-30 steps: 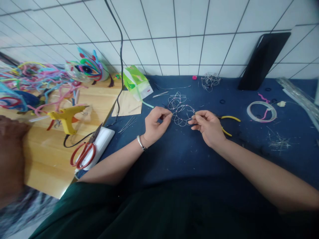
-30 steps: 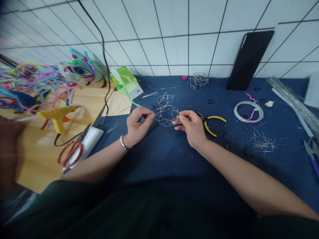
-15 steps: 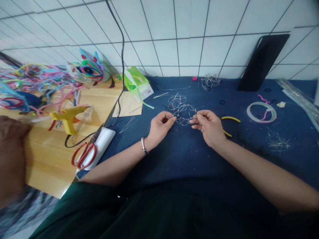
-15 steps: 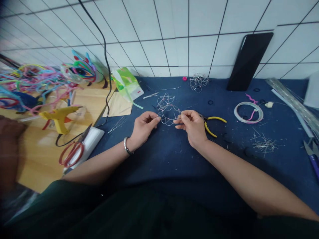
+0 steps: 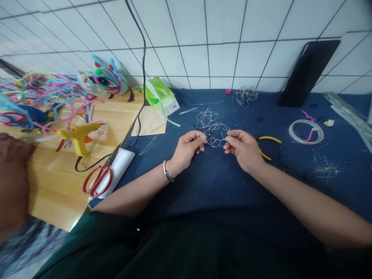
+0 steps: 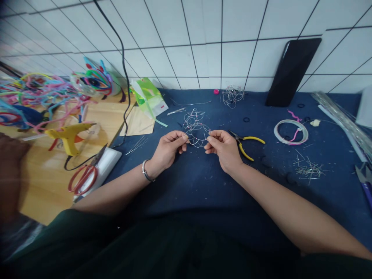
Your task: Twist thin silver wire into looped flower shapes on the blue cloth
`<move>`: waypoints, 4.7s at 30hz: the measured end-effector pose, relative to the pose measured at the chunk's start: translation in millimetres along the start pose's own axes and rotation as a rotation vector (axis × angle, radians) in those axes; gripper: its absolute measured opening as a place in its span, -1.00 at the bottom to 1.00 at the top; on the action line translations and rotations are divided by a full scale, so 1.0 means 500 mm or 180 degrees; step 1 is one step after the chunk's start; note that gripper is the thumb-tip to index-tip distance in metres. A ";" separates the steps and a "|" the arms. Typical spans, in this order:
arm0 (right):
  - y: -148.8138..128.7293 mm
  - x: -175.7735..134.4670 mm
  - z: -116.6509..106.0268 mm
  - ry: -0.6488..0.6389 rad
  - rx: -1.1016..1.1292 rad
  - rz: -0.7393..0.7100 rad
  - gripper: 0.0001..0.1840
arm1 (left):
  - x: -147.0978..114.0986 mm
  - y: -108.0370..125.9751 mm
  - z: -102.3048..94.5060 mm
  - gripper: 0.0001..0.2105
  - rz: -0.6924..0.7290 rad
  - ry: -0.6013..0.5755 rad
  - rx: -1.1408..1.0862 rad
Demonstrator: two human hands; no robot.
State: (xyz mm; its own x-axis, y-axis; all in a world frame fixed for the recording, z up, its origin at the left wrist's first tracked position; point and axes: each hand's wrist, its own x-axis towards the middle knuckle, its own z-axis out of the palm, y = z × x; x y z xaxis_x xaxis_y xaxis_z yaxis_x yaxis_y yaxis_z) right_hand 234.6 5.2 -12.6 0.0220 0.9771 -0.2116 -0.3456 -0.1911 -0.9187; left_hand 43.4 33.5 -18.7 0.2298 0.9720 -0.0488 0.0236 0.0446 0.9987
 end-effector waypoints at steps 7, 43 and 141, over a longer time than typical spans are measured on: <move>0.001 0.001 -0.002 -0.0061 -0.0118 0.0032 -0.82 | 0.000 0.002 -0.001 -0.83 -0.0037 0.0006 -0.0077; -0.003 0.014 -0.001 -0.0155 -0.0270 0.0193 -0.89 | 0.010 0.002 -0.012 -0.93 -0.0120 -0.0229 0.0036; 0.007 0.010 -0.006 -0.0610 -0.3710 -0.3158 -0.93 | 0.013 -0.003 -0.005 -0.89 0.0280 -0.0126 -0.0051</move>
State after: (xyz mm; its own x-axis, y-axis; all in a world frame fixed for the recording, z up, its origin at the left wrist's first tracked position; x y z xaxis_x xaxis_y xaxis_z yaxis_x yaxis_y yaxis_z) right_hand 236.5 9.0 -17.7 -0.3561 0.7307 0.5824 0.6368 0.6459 -0.4210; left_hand 42.7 40.4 -20.6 0.2684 0.9625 0.0391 -0.0140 -0.0367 0.9992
